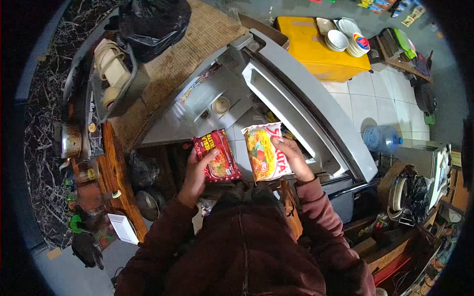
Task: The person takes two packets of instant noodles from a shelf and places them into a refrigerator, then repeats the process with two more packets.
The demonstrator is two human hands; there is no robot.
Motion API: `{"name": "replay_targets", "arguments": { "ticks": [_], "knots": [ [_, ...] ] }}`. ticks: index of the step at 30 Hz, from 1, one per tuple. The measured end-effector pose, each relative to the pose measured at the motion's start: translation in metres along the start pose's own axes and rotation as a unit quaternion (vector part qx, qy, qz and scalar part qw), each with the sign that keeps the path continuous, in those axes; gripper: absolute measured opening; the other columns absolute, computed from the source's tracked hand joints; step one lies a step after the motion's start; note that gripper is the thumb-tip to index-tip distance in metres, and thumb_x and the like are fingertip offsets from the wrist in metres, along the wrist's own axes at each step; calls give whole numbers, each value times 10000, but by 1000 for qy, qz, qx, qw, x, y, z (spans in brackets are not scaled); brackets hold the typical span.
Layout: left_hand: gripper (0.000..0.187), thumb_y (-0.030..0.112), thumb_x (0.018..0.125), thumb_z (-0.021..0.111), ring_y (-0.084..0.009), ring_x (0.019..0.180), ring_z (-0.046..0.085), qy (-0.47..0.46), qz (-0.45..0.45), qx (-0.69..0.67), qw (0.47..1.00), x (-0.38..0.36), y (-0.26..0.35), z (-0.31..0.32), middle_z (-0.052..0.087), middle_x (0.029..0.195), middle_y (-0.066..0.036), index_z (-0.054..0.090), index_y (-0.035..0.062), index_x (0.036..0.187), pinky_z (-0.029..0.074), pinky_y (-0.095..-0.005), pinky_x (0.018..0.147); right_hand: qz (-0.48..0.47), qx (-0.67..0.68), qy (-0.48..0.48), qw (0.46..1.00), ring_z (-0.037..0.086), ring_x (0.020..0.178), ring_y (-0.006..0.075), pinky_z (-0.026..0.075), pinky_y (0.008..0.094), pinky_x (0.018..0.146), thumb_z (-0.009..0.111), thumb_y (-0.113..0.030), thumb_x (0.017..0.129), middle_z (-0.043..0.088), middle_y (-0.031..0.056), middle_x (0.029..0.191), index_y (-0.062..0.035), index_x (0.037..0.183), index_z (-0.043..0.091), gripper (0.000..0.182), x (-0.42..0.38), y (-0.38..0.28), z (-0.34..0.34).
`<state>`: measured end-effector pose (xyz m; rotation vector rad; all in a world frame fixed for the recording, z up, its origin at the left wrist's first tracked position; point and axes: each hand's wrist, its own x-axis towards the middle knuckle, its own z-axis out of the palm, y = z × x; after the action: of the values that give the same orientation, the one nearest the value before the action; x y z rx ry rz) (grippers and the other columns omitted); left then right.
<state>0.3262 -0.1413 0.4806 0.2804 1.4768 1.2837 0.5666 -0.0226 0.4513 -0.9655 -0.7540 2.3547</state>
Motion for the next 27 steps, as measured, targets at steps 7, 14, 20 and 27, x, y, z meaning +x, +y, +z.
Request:
{"name": "replay_targets", "arguments": {
  "ticks": [7,14,20,27],
  "knots": [
    [271,128,882,603,-138,957,644,-22,-40,-70,997,100,-65,-25,659,1048,-47,585,36,1137,508,-300,855,88,47,-12,995,688,800,113,540,245,720,618,-313,949,713,84,967,40,1111,653,391,79,65,-32],
    [316,136,886,570,-143,920,634,-52,-18,24,998,191,-121,-65,634,1036,-36,551,42,1187,514,-301,830,107,46,-33,993,683,805,119,534,247,731,635,-314,938,711,78,978,33,1106,658,385,158,125,-52],
    [367,3,928,447,-135,1101,587,-95,21,67,993,234,-156,-80,613,1181,-50,509,47,1288,481,-302,942,75,13,-49,996,660,840,86,508,233,771,627,-310,951,708,51,984,23,1121,662,375,201,154,-60],
    [347,72,872,639,-146,979,625,-4,40,57,998,273,-167,-103,639,1111,-74,550,63,1208,518,-294,838,86,-28,-41,995,648,798,58,498,213,739,648,-333,940,706,29,939,12,1075,684,373,241,174,-86]
  ]
}}
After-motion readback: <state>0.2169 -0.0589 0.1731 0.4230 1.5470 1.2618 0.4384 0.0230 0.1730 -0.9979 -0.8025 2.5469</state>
